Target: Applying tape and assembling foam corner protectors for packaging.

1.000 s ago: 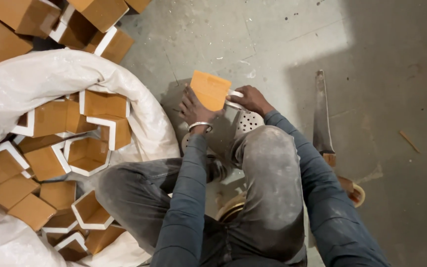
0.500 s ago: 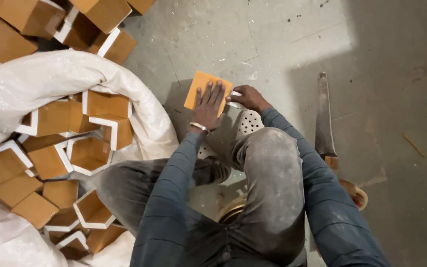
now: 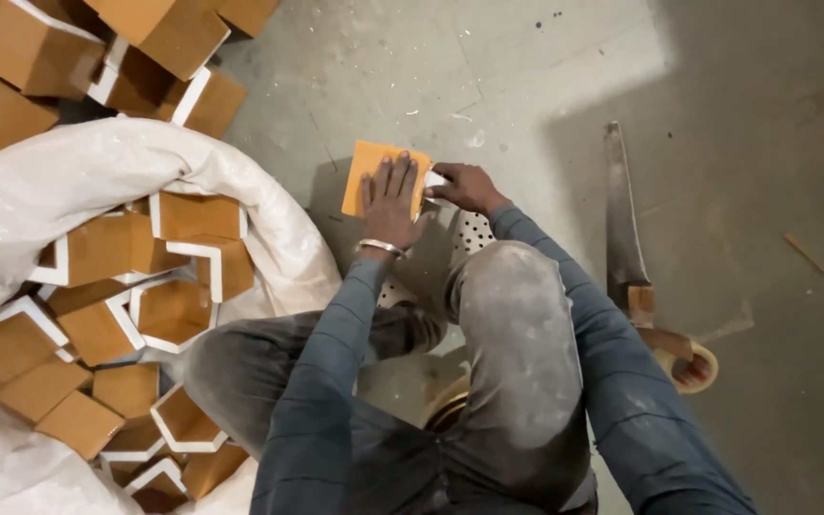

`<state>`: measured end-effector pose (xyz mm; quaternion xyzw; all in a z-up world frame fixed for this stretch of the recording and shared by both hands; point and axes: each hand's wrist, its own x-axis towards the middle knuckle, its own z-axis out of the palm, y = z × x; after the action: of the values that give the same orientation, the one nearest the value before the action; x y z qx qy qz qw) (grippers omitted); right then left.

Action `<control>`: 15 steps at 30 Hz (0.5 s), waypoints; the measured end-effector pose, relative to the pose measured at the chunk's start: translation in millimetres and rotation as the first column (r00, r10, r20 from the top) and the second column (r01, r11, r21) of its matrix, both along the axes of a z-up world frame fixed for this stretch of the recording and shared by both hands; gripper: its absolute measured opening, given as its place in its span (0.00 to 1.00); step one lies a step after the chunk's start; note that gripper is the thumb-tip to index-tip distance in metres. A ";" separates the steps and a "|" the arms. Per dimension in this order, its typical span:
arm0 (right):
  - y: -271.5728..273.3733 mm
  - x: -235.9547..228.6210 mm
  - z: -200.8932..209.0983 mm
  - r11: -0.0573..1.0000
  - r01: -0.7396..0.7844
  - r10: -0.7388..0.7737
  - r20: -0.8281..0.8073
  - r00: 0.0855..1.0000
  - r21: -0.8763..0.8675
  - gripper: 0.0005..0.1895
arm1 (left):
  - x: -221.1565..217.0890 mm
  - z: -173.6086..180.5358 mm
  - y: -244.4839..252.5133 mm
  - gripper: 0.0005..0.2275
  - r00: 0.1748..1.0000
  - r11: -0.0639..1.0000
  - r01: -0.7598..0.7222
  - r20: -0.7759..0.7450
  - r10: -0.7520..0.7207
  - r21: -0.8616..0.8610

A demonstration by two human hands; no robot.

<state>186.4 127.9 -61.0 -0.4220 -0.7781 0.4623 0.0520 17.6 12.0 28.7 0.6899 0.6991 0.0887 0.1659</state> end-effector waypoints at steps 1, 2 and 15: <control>1.6 0.7 -7.2 1.000 0.002 -0.002 0.001 1.000 0.001 0.33 | 6.7 -6.5 5.5 0.42 1.000 1.000 0.002 0.001 -0.002 0.001; 0.2 3.3 -14.5 1.000 -0.019 0.019 0.023 1.000 0.020 0.30 | 15.0 -13.3 8.6 0.34 0.999 0.998 -0.042 0.017 0.041 0.039; -15.2 1.4 14.3 0.992 0.092 -0.100 0.095 0.990 0.087 0.26 | 67.3 -125.1 73.1 0.09 0.928 0.987 -0.151 -0.352 0.122 -0.056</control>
<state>187.9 112.6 -46.8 -0.4788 -0.7770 0.4054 0.0529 85.0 85.0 -96.4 0.6368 0.7668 -0.0520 0.0617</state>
